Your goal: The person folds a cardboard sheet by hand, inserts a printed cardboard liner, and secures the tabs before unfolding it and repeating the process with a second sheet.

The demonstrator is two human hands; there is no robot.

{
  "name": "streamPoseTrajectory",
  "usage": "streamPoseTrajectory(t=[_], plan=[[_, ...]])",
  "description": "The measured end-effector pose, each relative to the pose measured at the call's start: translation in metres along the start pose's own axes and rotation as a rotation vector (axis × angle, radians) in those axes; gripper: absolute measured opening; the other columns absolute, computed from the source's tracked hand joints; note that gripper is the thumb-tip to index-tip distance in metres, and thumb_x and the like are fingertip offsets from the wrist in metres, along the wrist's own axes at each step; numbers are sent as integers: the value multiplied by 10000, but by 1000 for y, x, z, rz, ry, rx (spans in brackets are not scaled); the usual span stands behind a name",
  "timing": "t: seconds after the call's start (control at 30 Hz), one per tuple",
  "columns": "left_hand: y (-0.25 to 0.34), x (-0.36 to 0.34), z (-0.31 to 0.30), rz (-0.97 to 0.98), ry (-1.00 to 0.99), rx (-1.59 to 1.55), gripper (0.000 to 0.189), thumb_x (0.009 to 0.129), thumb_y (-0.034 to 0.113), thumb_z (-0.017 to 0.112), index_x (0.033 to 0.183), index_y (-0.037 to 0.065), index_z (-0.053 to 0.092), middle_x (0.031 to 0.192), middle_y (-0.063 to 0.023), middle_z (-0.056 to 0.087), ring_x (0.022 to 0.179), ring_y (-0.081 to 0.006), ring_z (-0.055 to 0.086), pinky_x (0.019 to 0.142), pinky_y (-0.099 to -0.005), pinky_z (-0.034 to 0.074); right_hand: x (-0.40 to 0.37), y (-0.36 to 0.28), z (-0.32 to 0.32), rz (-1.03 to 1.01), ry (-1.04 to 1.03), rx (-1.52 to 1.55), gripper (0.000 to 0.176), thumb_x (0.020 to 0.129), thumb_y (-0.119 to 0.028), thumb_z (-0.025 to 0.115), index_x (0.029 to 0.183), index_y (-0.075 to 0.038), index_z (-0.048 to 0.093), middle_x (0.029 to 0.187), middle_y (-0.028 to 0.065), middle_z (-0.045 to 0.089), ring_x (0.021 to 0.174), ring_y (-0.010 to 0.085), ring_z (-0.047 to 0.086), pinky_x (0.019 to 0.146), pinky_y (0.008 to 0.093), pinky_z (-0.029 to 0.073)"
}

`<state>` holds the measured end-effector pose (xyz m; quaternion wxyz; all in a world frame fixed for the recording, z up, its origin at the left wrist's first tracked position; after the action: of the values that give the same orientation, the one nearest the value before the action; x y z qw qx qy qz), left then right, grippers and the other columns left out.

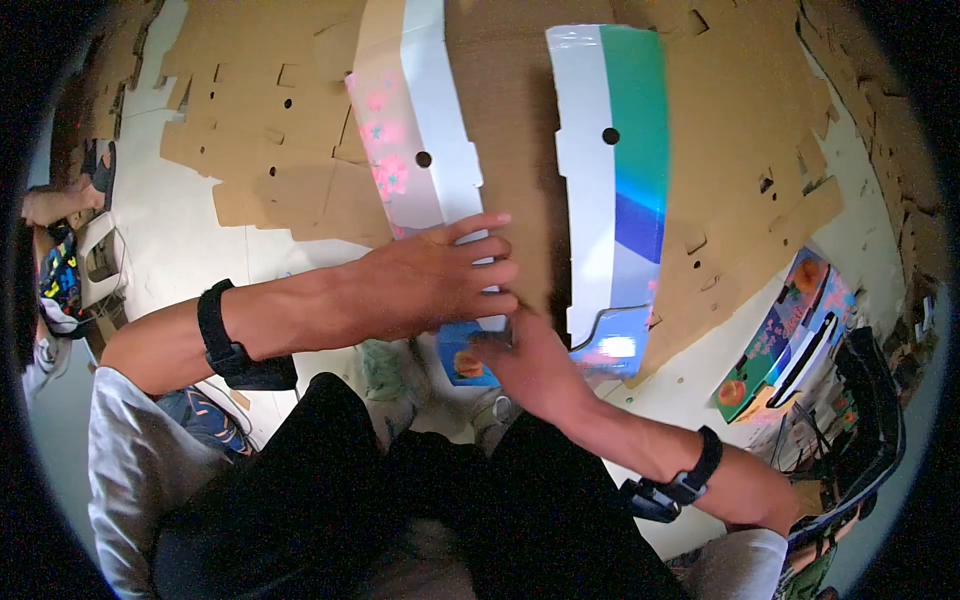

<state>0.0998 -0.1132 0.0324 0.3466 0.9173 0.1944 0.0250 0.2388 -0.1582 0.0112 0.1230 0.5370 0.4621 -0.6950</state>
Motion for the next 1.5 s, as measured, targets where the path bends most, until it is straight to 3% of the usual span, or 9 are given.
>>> streamPoseTrajectory(t=[0.27, 0.33, 0.43, 0.5, 0.6, 0.93, 1.13, 1.27, 1.5], plan=[[5, -8, -8, 20, 17, 71, 561, 756, 105, 824, 1293, 136, 665, 1347, -98, 550, 1385, -340, 481, 1359, -516, 193, -50, -11, -85, -526, 501, -213, 112, 965, -35, 706, 1063, 18, 721, 1093, 143, 709, 962, 249, 701, 870, 368, 561], [-3, -13, -25, -52, 101, 22, 600, 763, 135, 848, 1334, 135, 665, 1407, -133, 523, 1412, -369, 458, 1345, -510, 211, -52, -10, -127, -662, 842, -475, 220, 959, -92, 751, 1143, 17, 697, 1137, 158, 708, 1077, 269, 685, 970, 388, 530], [-35, -36, -51, -432, 446, 70, 714, 765, 199, 897, 1423, 132, 626, 1453, -188, 482, 1454, -402, 421, 1290, -509, 298, -23, 29, -176, -447, 907, -156, 424, 1014, -275, 737, 1310, 18, 658, 1227, 166, 699, 1180, 273, 652, 1073, 408, 482], [-68, -66, -65, -880, 803, 51, 789, 805, 267, 911, 1488, 107, 549, 1489, -219, 438, 1426, -385, 439, 1138, -483, 449, -3, 61, -168, -223, 684, 139, 565, 1042, -394, 688, 1404, 31, 599, 1268, 169, 685, 1218, 266, 634, 1098, 407, 468], [-112, -82, -62, -1116, 857, -395, 833, 904, 338, 857, 1547, 49, 414, 1410, -213, 521, 1387, -322, 494, 1017, -427, 563, -2, 52, -136, -143, 439, 201, 783, 1060, -543, 607, 1562, 35, 440, 1336, 191, 652, 1296, 274, 591, 1130, 422, 454], [-109, -57, -100, -1041, 729, -827, 895, 967, 489, 775, 1601, 48, 323, 1289, -133, 593, 1018, -168, 629, 830, -344, 532, -41, 22, -92, -232, 193, 330, 947, 1003, -362, 740, 1664, 17, 178, 1539, 252, 498, 1454, 323, 481, 1237, 445, 364], [-124, -23, -94, -822, 830, -132, 989, 910, 439, 836, 1594, -54, 320, 1549, -269, 410, 1390, -384, 517, 1151, -458, 465, -26, 48, -100, -160, -41, 73, 949, 989, -394, 750, 1671, 13, 229, 1662, 242, 378, 1528, 339, 391, 1266, 452, 325], [-108, 14, -100, -847, 563, -70, 1048, 847, 459, 875, 1649, 39, 347, 1683, -323, 273, 1535, -474, 352, 1263, -493, 363, -30, 35, -102, -185, -256, -151, 852, 970, -400, 774, 1612, 26, 410, 1618, 223, 479, 1472, 323, 468, 1236, 441, 369], [-109, 21, -107, -732, 551, -109, 621, 815, 327, 740, 1369, 49, 701, 1253, -218, 714, 1159, -317, 690, 1023, -423, 539, -12, 42, -166, -31, -407, -454, 830, 1054, -654, 552, 1545, 15, 524, 1468, 199, 645, 1348, 328, 602, 1166, 417, 445]])
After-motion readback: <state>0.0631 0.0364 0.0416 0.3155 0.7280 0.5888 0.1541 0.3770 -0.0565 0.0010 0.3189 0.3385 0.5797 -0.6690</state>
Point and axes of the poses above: each hand's wrist, its own x-axis towards the middle knuckle, its own z-axis out of the palm, y = z × x, the point moved 6 cm from there along x, towards the middle knuckle
